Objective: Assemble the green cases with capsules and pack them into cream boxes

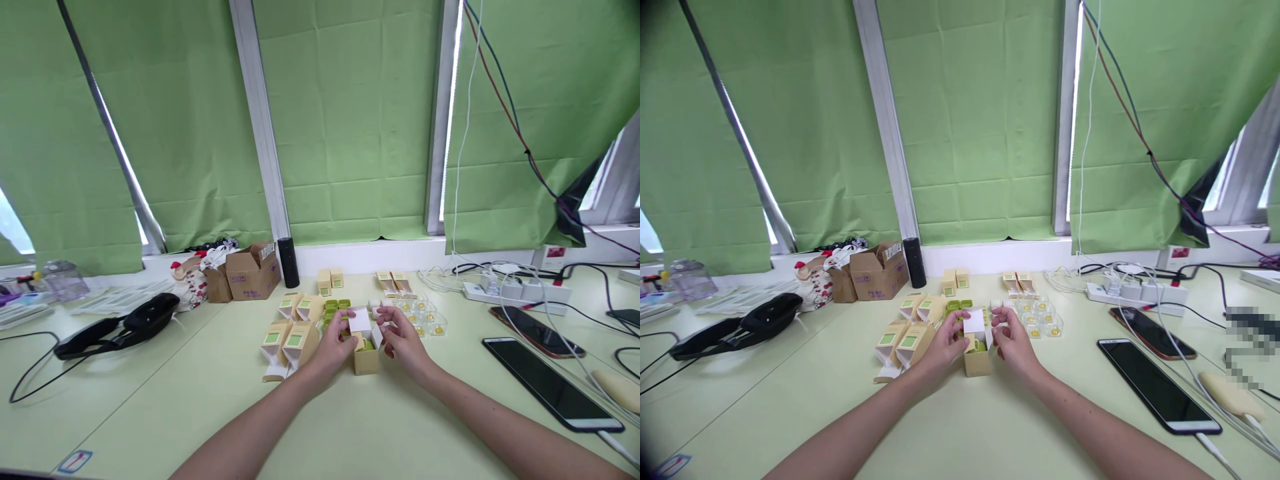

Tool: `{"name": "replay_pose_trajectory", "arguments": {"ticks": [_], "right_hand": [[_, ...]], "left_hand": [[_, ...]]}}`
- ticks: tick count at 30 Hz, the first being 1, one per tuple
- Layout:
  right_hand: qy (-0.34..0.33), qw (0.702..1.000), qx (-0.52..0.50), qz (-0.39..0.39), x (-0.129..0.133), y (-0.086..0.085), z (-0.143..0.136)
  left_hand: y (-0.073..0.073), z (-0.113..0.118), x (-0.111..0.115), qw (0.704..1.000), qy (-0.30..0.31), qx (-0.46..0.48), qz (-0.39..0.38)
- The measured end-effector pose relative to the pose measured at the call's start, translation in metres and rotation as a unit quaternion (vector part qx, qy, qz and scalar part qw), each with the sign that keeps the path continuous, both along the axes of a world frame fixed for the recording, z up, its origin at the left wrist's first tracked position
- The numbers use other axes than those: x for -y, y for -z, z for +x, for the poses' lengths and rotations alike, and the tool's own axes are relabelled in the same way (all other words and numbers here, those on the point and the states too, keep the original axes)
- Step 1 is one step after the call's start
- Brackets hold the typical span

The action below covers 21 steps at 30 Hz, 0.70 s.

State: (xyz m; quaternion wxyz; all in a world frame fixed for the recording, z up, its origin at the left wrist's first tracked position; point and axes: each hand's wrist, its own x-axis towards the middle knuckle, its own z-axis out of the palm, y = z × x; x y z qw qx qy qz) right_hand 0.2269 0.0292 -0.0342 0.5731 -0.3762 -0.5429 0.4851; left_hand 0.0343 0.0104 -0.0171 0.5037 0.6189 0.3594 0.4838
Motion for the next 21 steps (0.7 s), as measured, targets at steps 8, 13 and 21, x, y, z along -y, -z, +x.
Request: {"name": "replay_pose_trajectory", "arguments": {"ticks": [8, 13, 21], "right_hand": [[-0.027, 1.0, -0.003, -0.011, 0.0021, 0.0003, -0.0003], [-0.048, 0.999, 0.013, -0.013, 0.0036, 0.0023, -0.0028], [-0.061, 0.996, 0.048, -0.034, 0.0079, 0.0042, -0.0065]], "left_hand": [[0.0054, 0.0002, -0.0043, 1.0, 0.005, 0.009, -0.003], [0.0053, -0.0001, -0.0049, 1.0, 0.008, 0.01, 0.001], [0.0061, -0.0001, -0.0038, 1.0, 0.014, 0.014, 0.003]]}}
